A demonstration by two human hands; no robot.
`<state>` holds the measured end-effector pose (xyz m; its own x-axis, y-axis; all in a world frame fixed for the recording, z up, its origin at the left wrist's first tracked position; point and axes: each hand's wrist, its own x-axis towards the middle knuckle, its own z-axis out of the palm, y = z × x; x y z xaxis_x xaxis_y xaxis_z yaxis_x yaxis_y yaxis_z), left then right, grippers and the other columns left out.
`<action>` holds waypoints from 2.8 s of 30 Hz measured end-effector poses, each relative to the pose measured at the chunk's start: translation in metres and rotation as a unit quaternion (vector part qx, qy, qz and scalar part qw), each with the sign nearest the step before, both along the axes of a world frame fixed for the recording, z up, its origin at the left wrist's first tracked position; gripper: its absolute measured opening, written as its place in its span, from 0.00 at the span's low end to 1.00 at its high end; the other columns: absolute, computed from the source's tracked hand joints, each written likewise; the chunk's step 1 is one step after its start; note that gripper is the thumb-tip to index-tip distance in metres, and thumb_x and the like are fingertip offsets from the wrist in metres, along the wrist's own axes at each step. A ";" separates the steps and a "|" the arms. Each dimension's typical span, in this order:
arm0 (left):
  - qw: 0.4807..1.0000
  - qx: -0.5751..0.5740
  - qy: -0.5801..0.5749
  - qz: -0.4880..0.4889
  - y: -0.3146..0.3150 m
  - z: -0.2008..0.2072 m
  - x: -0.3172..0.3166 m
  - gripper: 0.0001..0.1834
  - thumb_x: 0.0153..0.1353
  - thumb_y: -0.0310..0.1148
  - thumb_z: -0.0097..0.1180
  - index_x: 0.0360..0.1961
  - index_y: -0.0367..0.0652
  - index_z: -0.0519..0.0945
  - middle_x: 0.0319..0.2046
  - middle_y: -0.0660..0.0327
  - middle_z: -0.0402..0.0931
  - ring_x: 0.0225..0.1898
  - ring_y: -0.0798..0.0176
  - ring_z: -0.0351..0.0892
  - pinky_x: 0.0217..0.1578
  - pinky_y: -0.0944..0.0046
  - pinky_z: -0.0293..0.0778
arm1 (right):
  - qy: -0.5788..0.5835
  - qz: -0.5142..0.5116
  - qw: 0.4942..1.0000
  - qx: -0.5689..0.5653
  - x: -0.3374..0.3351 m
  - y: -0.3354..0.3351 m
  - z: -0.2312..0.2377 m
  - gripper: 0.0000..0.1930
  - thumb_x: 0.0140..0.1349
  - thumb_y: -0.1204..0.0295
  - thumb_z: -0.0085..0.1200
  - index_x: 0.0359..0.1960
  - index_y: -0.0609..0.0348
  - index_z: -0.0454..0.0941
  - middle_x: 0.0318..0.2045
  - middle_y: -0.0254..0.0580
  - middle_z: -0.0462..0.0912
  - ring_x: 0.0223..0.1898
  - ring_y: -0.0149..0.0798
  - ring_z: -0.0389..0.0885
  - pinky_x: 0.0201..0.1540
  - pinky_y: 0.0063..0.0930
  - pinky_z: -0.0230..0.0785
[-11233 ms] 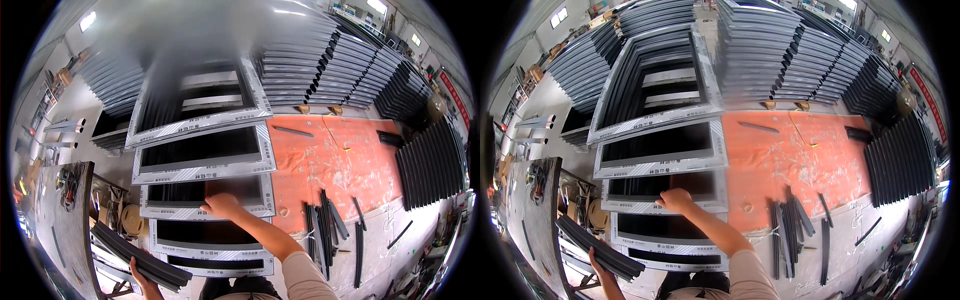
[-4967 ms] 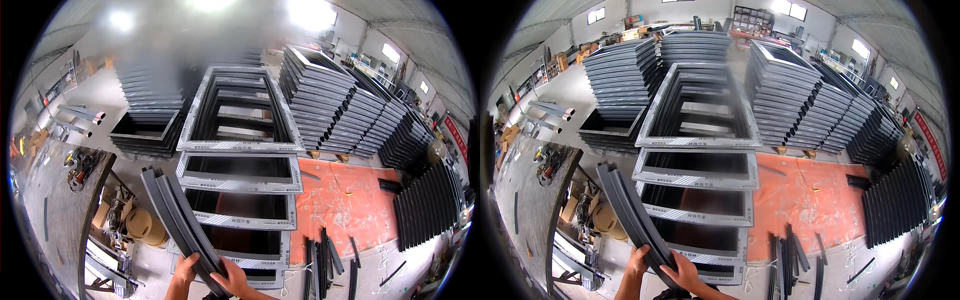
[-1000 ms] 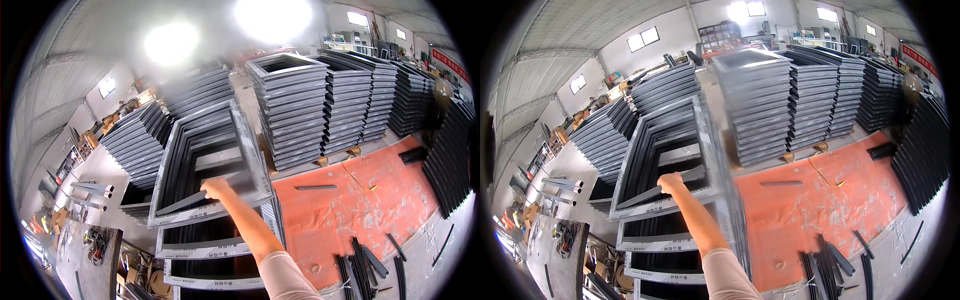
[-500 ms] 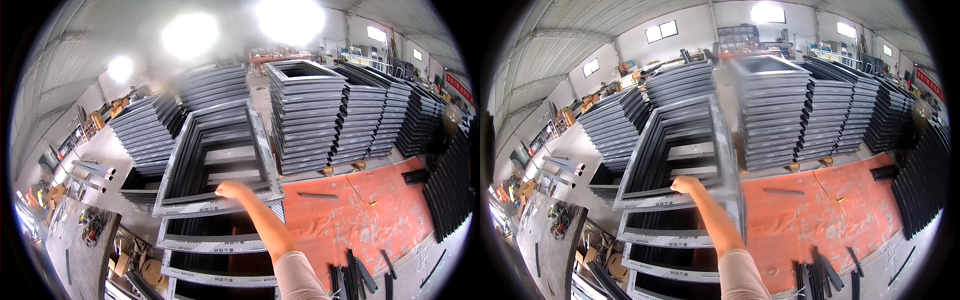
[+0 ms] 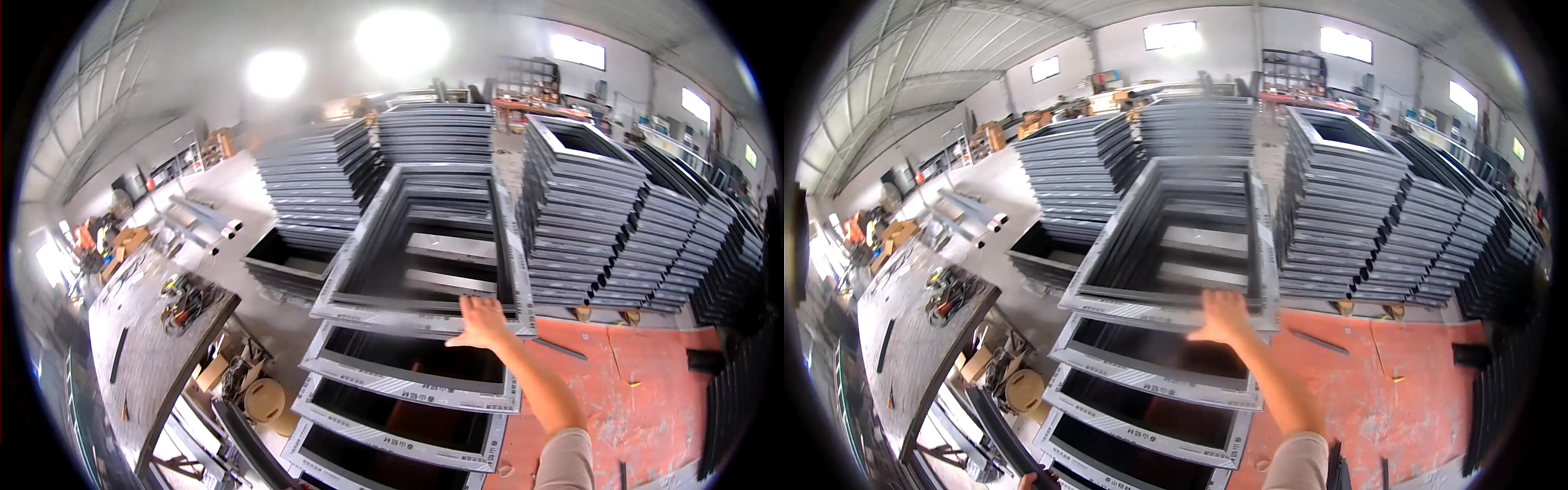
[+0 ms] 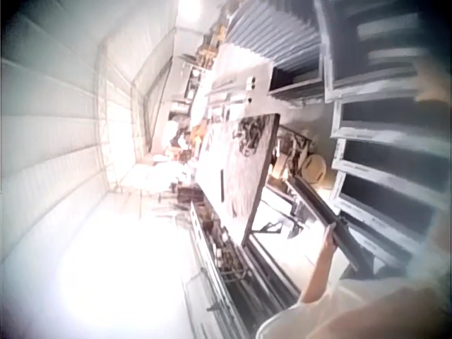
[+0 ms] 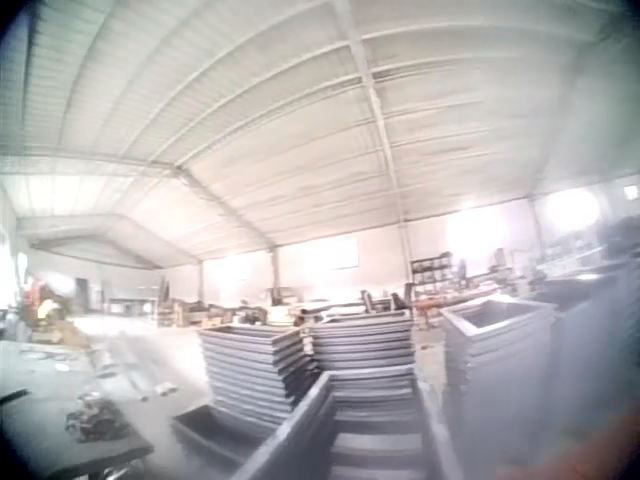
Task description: The person fits a metal profile into a window frame, adjusts stacked window frames, picks up metal bars from the floor, and inserts the bars into each frame before arranging the frames into a stack.
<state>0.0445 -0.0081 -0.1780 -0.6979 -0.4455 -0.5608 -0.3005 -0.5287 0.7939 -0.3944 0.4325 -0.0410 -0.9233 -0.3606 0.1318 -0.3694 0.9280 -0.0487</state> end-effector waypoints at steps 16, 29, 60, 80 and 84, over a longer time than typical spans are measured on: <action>0.999 -0.019 0.043 -0.026 0.010 0.008 0.015 0.28 0.62 0.48 0.55 0.52 0.33 0.77 0.41 0.50 0.81 0.41 0.52 0.80 0.43 0.54 0.79 | 0.054 0.006 0.998 -0.039 0.008 -0.018 -0.015 0.31 0.44 0.47 0.71 0.40 0.60 0.78 0.39 0.48 0.80 0.45 0.50 0.79 0.51 0.44 0.70; 0.998 0.031 0.044 -0.015 0.008 0.016 0.011 0.30 0.61 0.45 0.60 0.57 0.34 0.73 0.45 0.50 0.79 0.45 0.51 0.80 0.45 0.53 0.79 | 0.138 -0.051 0.988 -0.049 0.030 -0.030 -0.020 0.34 0.45 0.46 0.72 0.44 0.60 0.75 0.43 0.46 0.80 0.50 0.47 0.78 0.61 0.43 0.66; 0.964 0.212 0.122 -0.104 0.040 0.053 -0.066 0.21 0.64 0.29 0.54 0.57 0.34 0.70 0.49 0.46 0.79 0.55 0.45 0.79 0.55 0.47 0.77 | 0.058 0.084 0.964 -0.247 0.219 -0.137 -0.029 0.24 0.54 0.65 0.65 0.51 0.63 0.76 0.51 0.53 0.77 0.53 0.57 0.75 0.56 0.48 0.69; 0.949 0.248 0.119 -0.151 -0.002 0.024 -0.114 0.24 0.60 0.34 0.60 0.56 0.40 0.70 0.48 0.48 0.78 0.50 0.49 0.79 0.53 0.48 0.78 | -0.116 -0.151 0.943 -0.271 0.327 -0.161 -0.070 0.27 0.51 0.55 0.70 0.47 0.56 0.75 0.28 0.48 0.83 0.29 0.55 0.84 0.32 0.44 0.75; 0.965 0.212 0.123 -0.092 -0.009 0.032 -0.117 0.26 0.56 0.35 0.61 0.54 0.40 0.70 0.46 0.49 0.78 0.46 0.51 0.79 0.48 0.49 0.78 | -0.005 -0.048 0.965 -0.257 0.311 -0.141 -0.085 0.20 0.60 0.58 0.63 0.47 0.58 0.78 0.30 0.48 0.83 0.31 0.52 0.82 0.32 0.44 0.73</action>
